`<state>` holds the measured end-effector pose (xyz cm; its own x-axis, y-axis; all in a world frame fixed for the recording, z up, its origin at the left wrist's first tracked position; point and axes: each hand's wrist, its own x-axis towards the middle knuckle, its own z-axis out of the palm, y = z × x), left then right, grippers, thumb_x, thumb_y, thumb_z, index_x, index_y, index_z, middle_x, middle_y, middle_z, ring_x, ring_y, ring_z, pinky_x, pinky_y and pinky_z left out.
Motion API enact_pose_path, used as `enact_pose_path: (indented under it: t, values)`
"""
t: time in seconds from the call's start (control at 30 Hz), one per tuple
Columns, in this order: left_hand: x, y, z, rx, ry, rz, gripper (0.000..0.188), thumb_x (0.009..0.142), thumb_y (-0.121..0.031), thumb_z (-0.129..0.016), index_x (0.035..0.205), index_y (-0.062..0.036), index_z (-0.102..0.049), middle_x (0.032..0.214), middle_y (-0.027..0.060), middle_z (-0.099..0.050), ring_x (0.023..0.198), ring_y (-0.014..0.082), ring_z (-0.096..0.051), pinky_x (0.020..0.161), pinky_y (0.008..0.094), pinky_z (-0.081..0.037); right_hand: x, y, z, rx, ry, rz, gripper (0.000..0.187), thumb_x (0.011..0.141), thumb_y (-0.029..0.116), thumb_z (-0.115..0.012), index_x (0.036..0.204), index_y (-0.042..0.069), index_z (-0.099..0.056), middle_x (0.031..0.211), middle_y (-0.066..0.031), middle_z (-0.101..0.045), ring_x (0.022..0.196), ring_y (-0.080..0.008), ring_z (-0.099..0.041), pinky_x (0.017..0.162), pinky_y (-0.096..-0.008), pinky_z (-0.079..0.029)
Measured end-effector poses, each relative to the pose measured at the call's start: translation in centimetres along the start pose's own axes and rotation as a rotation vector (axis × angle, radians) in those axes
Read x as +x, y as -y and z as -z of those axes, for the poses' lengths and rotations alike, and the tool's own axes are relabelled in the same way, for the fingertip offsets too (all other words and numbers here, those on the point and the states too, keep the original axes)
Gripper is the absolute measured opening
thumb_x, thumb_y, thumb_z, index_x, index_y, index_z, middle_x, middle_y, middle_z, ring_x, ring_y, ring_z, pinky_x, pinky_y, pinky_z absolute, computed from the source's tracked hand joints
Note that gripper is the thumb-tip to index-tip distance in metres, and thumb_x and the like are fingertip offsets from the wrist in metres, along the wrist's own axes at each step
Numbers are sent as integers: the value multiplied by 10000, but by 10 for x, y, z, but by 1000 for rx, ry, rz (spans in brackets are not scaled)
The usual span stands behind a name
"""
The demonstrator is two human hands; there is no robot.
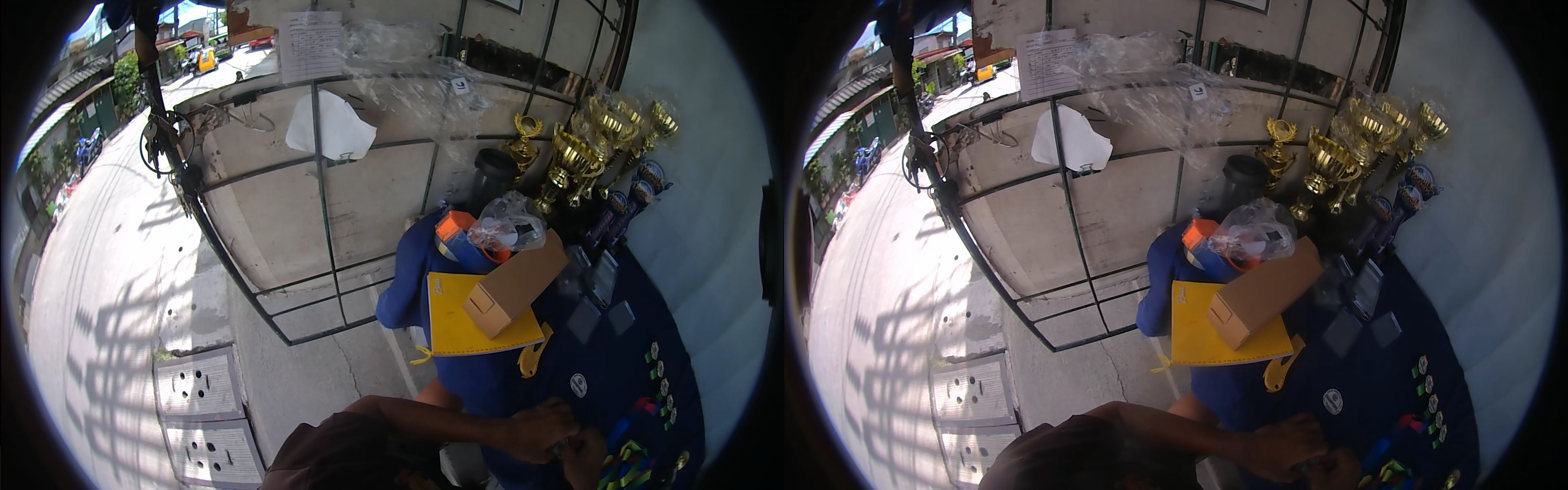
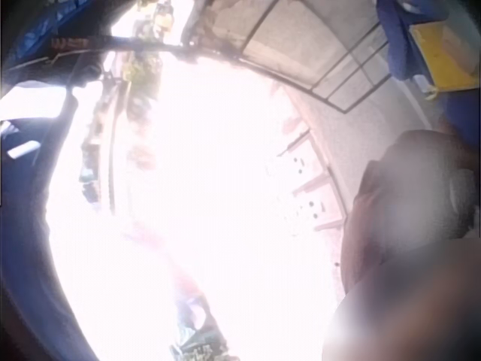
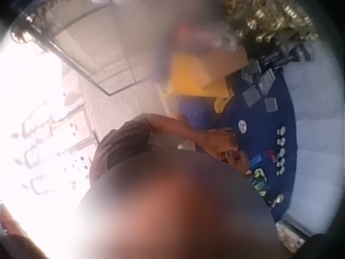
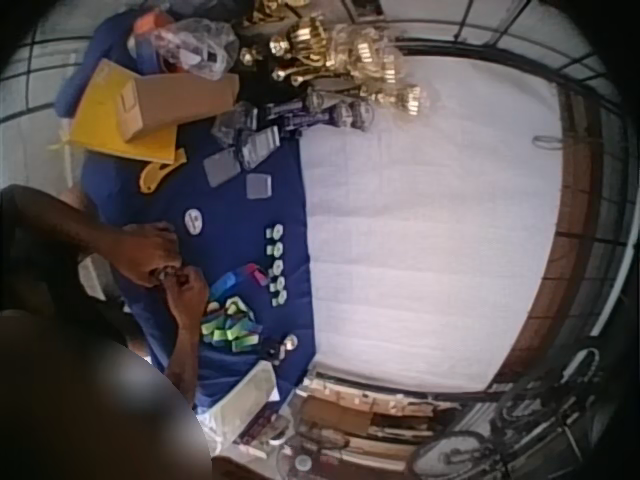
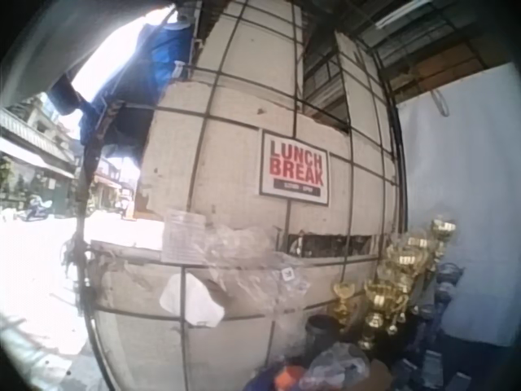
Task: The person assembles medals by attaching circular stickers to gold medallions and threading rainbow ribbons through them. They handle multiple medals and ribbons on a blue table, repeatedly applying stickers and threading ribbons.
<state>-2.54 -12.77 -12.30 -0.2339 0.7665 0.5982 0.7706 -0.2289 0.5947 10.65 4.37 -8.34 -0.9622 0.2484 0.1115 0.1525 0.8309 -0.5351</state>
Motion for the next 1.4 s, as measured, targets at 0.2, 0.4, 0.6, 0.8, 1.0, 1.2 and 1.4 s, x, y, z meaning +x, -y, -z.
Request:
enact_pose_path:
  t: [0.2, 0.4, 0.6, 0.8, 1.0, 1.2, 1.4]
  values:
    - [0, -2, -1, -13, 3, 28, 325, 715, -90, -747, 1005, -28, -615, 972, 140, -629, 1055, 328, -573, 1035, 452, -403, 1, -2, 3, 55, 59, -30, 462, 898, 426, -787, 833, 5, -608, 722, -98, -557, 643, -225, -520, 618, -406, -438]
    - [-1, -2, -1, -16, -33, 7, 295, 731, -80, -741, 997, -28, -625, 968, 146, -624, 1045, 330, -573, 1027, 460, -409, 2, -5, 4, -25, 100, -44, 411, 902, 385, -792, 928, 1, -647, 804, -108, -615, 712, -208, -564, 660, -393, -465]
    - [-3, -3, -3, 12, -32, 62, 377, 704, -87, -727, 1051, -21, -595, 1027, 171, -605, 1073, 372, -557, 1017, 489, -434, 4, -11, -7, -250, -94, 132, 312, 880, 261, -716, 759, -3, -600, 715, -180, -615, 670, -308, -632, 610, -441, -455]
    - [-2, 6, -7, 46, -65, -6, 417, 725, -136, -777, 1089, -27, -604, 979, 156, -583, 997, 351, -561, 961, 479, -438, 2, -11, -12, -109, -54, 41, 255, 826, 186, -749, 736, -4, -605, 649, -159, -621, 581, -270, -636, 541, -407, -455]
    - [10, 16, -8, 42, 35, -29, 454, 713, -146, -817, 1096, -36, -600, 1001, 128, -589, 1001, 315, -572, 978, 473, -416, 5, -14, -14, 138, -68, 34, 133, 818, 86, -731, 786, -3, -638, 614, -63, -612, 534, -139, -590, 512, -323, -444]
    - [37, 23, -16, 77, 42, -41, 368, 725, -149, -806, 1038, -53, -638, 946, 91, -650, 997, 285, -615, 963, 452, -385, 11, -21, -2, 128, -162, -97, 186, 811, 142, -764, 774, 0, -649, 638, -114, -653, 567, -209, -652, 550, -354, -486]
    - [40, 24, -11, 13, 126, 11, 316, 767, -130, -763, 1049, -47, -647, 980, 103, -667, 1040, 291, -632, 1000, 458, -376, 10, -12, 8, 327, -43, -149, 237, 849, 135, -776, 751, 9, -601, 627, -73, -626, 579, -126, -612, 522, -322, -448]
